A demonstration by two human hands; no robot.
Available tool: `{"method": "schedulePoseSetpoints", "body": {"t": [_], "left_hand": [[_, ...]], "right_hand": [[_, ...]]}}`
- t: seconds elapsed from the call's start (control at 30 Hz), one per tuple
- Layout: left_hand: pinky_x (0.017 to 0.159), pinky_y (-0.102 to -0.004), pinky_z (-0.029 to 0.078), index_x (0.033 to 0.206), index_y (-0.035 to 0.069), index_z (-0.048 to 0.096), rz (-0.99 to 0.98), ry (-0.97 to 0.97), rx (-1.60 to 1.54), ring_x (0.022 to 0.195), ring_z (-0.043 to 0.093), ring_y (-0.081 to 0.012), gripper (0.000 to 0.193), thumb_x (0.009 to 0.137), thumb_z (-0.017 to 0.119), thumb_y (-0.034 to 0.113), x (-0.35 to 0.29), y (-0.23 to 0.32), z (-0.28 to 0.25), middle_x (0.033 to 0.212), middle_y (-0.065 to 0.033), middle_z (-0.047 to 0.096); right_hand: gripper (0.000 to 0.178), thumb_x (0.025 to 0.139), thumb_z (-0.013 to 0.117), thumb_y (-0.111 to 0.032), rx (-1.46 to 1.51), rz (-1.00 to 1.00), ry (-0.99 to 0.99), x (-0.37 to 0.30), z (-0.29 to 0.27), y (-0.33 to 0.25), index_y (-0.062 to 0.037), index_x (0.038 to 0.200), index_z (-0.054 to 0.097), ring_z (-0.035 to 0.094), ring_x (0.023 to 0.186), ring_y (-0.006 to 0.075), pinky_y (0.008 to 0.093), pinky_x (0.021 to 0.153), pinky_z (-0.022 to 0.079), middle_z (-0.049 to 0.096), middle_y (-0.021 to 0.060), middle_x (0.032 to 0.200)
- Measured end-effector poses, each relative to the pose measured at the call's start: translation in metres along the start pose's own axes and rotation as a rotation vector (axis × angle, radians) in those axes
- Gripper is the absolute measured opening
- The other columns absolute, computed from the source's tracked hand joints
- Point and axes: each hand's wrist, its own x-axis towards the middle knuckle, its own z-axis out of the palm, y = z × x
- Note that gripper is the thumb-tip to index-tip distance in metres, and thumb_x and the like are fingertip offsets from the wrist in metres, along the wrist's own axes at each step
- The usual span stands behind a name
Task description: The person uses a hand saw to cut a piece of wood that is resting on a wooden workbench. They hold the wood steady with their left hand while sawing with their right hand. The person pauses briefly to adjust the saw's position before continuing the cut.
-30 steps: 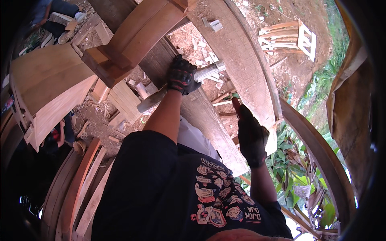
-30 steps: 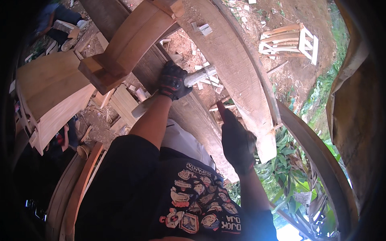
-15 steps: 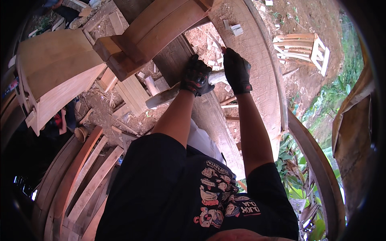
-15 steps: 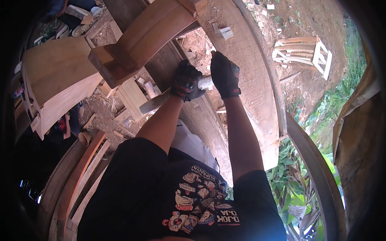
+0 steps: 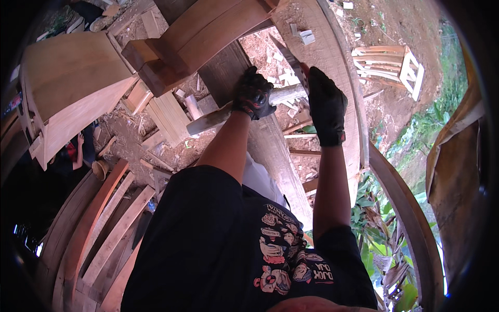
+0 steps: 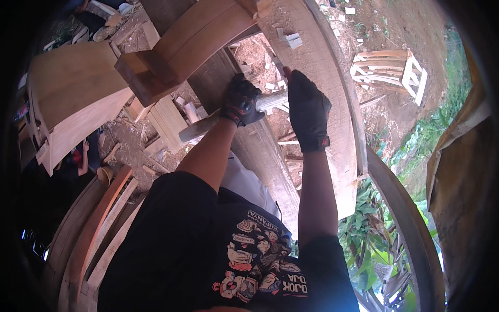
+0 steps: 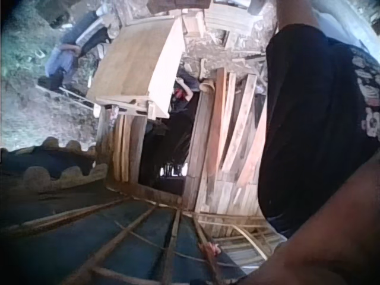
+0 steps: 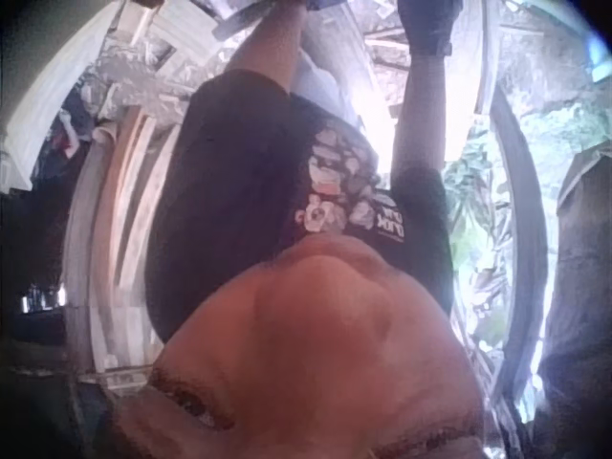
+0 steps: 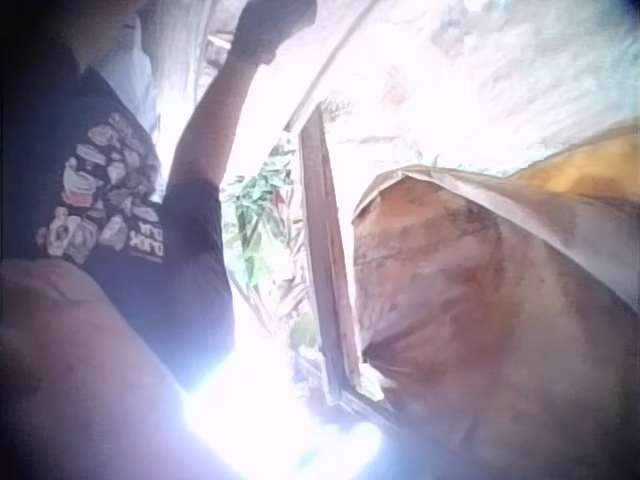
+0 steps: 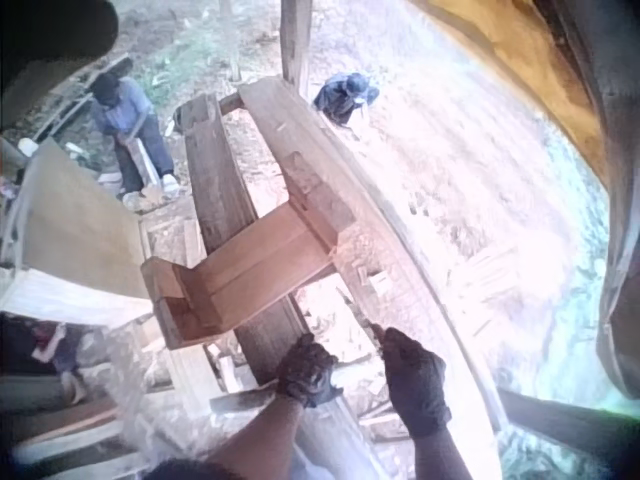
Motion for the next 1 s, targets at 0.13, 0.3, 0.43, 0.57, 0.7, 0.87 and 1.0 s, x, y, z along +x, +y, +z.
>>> {"method": "schedulePoseSetpoints", "body": {"t": [0.13, 0.3, 0.43, 0.57, 0.7, 0.87, 1.0], "left_hand": [[0.139, -0.0513, 0.016, 0.124, 0.017, 0.078, -0.016, -0.051, -0.030, 0.134, 0.061, -0.0287, 0.064, 0.078, 0.087, 0.060, 0.000, -0.001, -0.003, 0.124, -0.0118, 0.074], [0.136, -0.0536, 0.020, 0.120, 0.015, 0.078, 0.020, 0.045, 0.024, 0.132, 0.064, -0.0299, 0.062, 0.078, 0.087, 0.059, -0.003, 0.001, 0.003, 0.124, -0.0130, 0.076], [0.135, -0.0551, 0.021, 0.120, 0.014, 0.077, 0.015, -0.002, 0.041, 0.132, 0.064, -0.0321, 0.062, 0.079, 0.086, 0.060, 0.001, 0.005, -0.002, 0.121, -0.0149, 0.076], [0.134, -0.0573, 0.023, 0.120, 0.013, 0.077, 0.017, 0.005, 0.106, 0.132, 0.064, -0.0346, 0.062, 0.079, 0.086, 0.059, 0.001, 0.004, 0.001, 0.120, -0.0167, 0.077], [0.134, -0.0574, 0.024, 0.117, 0.012, 0.077, 0.031, 0.097, 0.060, 0.131, 0.064, -0.0341, 0.060, 0.078, 0.087, 0.057, -0.003, 0.004, 0.000, 0.120, -0.0161, 0.077], [0.130, -0.0534, 0.030, 0.109, 0.013, 0.079, 0.054, 0.119, 0.076, 0.120, 0.069, -0.0320, 0.055, 0.076, 0.087, 0.056, -0.001, 0.004, -0.001, 0.112, -0.0158, 0.078], [0.130, -0.0514, 0.030, 0.108, 0.014, 0.079, 0.043, 0.032, 0.052, 0.116, 0.070, -0.0309, 0.054, 0.077, 0.086, 0.058, 0.003, 0.004, -0.006, 0.109, -0.0146, 0.078]], "right_hand": [[0.027, 0.110, 0.059, -0.009, -0.086, 0.002, -0.089, -0.040, -0.042, -0.014, -0.0101, 0.130, 0.075, 0.075, 0.092, 0.0378, 0.0441, 0.073, 0.059, 0.078, 0.0148, 0.108], [0.036, 0.101, 0.066, 0.001, -0.016, 0.026, -0.034, -0.118, -0.088, -0.028, -0.0035, 0.136, 0.074, 0.079, 0.108, 0.0353, 0.0395, 0.088, 0.063, 0.077, 0.0180, 0.134], [0.041, 0.098, 0.068, 0.003, -0.080, 0.143, -0.148, -0.162, -0.134, -0.060, -0.0028, 0.139, 0.073, 0.080, 0.101, 0.0356, 0.0419, 0.081, 0.062, 0.077, 0.0189, 0.136], [0.045, 0.097, 0.068, 0.003, -0.071, 0.163, -0.141, -0.187, -0.155, -0.079, -0.0032, 0.141, 0.072, 0.079, 0.098, 0.0366, 0.0429, 0.078, 0.061, 0.077, 0.0188, 0.136], [0.045, 0.098, 0.068, 0.002, -0.130, 0.172, -0.196, -0.184, -0.174, -0.092, -0.0027, 0.142, 0.071, 0.079, 0.101, 0.0372, 0.0425, 0.080, 0.062, 0.077, 0.0179, 0.136], [0.038, 0.103, 0.063, 0.000, -0.142, 0.051, -0.163, -0.148, -0.153, -0.088, -0.0019, 0.140, 0.069, 0.082, 0.105, 0.0283, 0.0352, 0.080, 0.065, 0.076, 0.0124, 0.141], [0.046, 0.103, 0.062, -0.001, -0.067, 0.036, -0.087, -0.142, -0.072, -0.041, -0.0067, 0.149, 0.066, 0.080, 0.089, 0.0232, 0.0350, 0.067, 0.059, 0.075, 0.0098, 0.143]]}}
